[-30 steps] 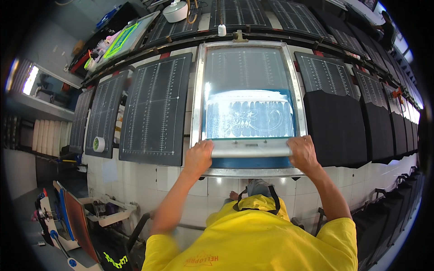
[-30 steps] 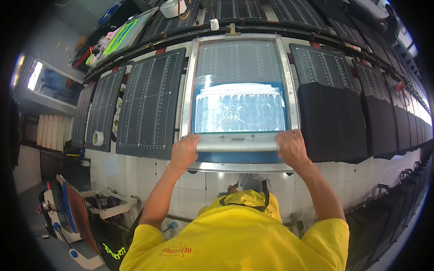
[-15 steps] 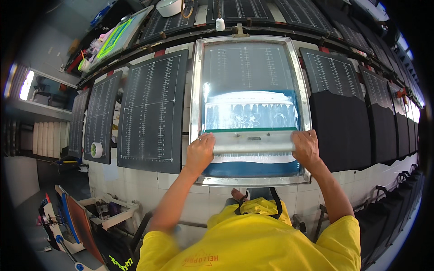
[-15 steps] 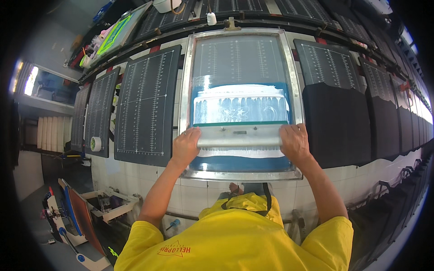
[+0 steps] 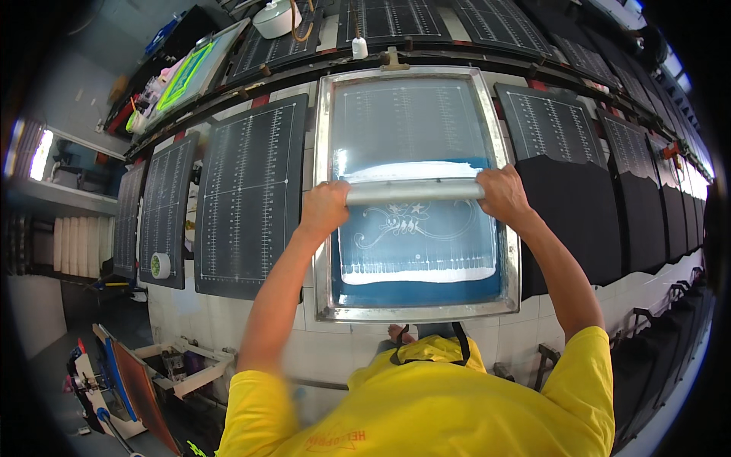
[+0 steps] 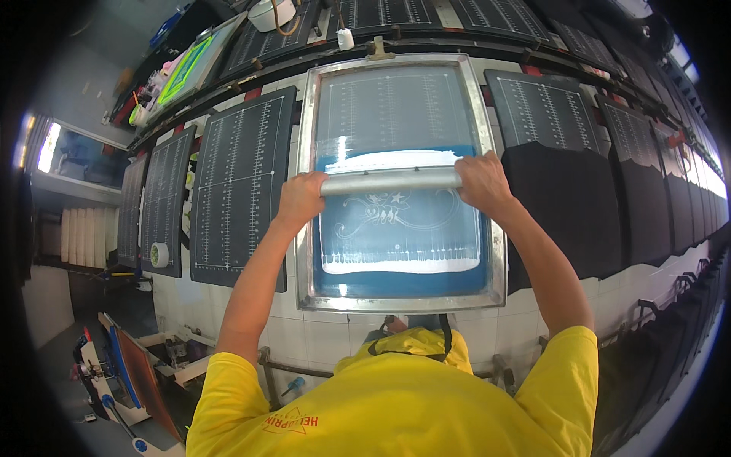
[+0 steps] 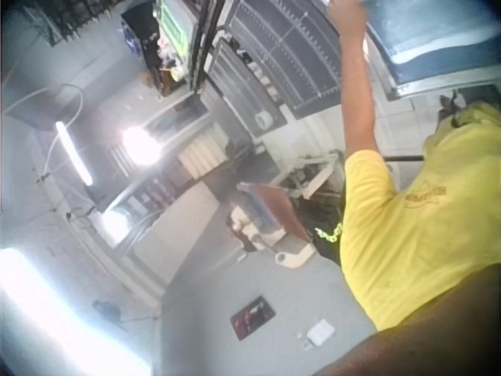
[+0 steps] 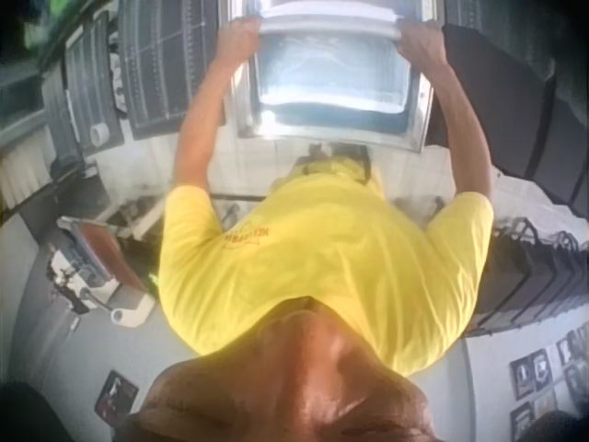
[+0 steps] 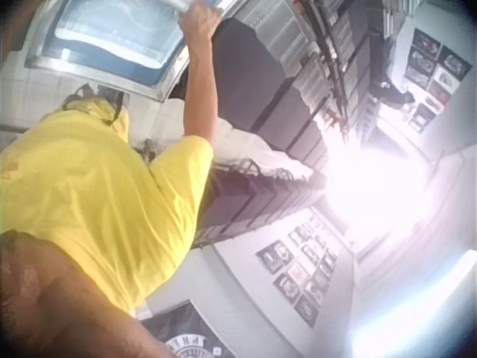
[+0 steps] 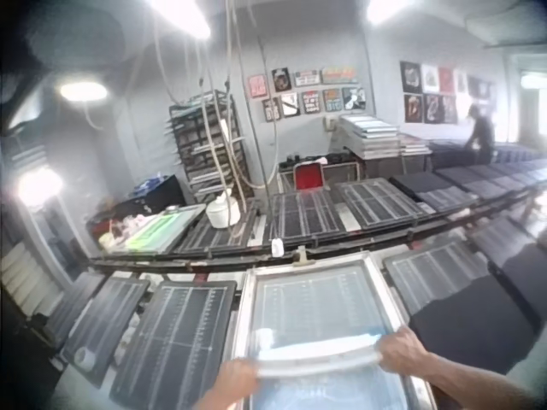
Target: The person performs screen-printing on t-shirts by aligning a screen frame over the fabric, applying white ink, and using a squeegee to spread it evenly across the design. The person also uses a heat gun to dry the ink between layers and cleans the screen with a cloth.
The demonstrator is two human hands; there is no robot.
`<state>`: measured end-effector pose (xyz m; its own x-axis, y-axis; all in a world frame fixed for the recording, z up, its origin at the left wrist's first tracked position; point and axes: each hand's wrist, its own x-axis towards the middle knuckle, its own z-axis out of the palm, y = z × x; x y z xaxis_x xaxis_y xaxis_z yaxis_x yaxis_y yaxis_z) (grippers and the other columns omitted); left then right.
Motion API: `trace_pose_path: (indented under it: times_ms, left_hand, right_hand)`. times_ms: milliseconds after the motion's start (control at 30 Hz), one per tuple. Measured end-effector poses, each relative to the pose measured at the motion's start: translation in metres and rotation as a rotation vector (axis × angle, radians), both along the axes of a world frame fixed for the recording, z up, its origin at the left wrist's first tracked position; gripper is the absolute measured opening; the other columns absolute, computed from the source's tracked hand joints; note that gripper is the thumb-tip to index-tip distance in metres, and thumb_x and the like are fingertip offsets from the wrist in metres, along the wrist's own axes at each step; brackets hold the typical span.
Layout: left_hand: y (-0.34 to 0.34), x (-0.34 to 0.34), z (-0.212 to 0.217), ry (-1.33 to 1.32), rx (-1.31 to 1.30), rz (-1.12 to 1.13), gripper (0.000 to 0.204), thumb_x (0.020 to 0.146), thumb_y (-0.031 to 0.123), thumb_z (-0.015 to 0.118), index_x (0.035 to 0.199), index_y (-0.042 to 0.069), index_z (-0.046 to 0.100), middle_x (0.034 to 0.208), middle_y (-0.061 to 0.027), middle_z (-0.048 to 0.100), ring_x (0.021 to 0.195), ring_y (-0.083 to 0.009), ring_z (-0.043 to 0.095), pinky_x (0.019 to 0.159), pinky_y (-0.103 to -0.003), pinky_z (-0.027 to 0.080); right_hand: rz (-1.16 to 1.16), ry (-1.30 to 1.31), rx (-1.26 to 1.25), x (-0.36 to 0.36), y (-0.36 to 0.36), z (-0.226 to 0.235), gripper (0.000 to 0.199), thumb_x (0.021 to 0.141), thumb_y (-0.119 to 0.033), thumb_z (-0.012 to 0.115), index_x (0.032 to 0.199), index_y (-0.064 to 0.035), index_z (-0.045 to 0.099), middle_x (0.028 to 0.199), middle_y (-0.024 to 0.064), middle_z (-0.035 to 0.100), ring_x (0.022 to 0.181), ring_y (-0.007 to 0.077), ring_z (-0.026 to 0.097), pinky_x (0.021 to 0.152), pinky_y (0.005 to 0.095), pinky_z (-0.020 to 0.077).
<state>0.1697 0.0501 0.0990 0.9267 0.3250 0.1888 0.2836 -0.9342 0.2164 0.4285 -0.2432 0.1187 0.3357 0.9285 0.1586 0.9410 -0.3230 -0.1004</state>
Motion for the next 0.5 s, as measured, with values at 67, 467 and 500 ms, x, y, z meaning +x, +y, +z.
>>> trace_pose_path:
  times_ms: [67, 467, 500]
  left_hand:
    - [0.002, 0.004, 0.007, 0.034, 0.009, -0.013, 0.02, 0.066, -0.001, 0.067, 0.085, 0.004, 0.065, 0.085, -0.0158, 0.069, 0.077, -0.0361, 0.068, 0.07, -0.046, 0.056]
    - [-0.089, -0.093, 0.018, -0.056, -0.012, 0.024, 0.021, 0.07, -0.004, 0.064, 0.09, 0.004, 0.063, 0.088, -0.0144, 0.068, 0.081, -0.0336, 0.068, 0.069, -0.045, 0.056]
    - [-0.101, -0.104, 0.016, -0.095, -0.019, 0.018, 0.022, 0.071, -0.005, 0.063, 0.091, 0.005, 0.063, 0.088, -0.0136, 0.068, 0.081, -0.0332, 0.068, 0.069, -0.044, 0.056]
  right_hand:
    - [-0.015, -0.013, -0.011, 0.001, 0.003, 0.006, 0.016, 0.066, -0.008, 0.075, 0.079, -0.0054, 0.065, 0.081, 0.0114, 0.068, 0.077, 0.0299, 0.066, 0.078, 0.0429, 0.0455]
    - [0.045, 0.024, 0.108, -0.085, -0.084, 0.013, 0.025, 0.062, 0.0, 0.071, 0.086, -0.005, 0.065, 0.088, 0.0118, 0.07, 0.081, 0.0287, 0.067, 0.075, 0.0427, 0.044]
    - [0.048, 0.036, 0.127, -0.097, -0.093, 0.011, 0.027, 0.062, 0.001, 0.07, 0.087, -0.0048, 0.065, 0.089, 0.0116, 0.071, 0.083, 0.0282, 0.067, 0.076, 0.0423, 0.0441]
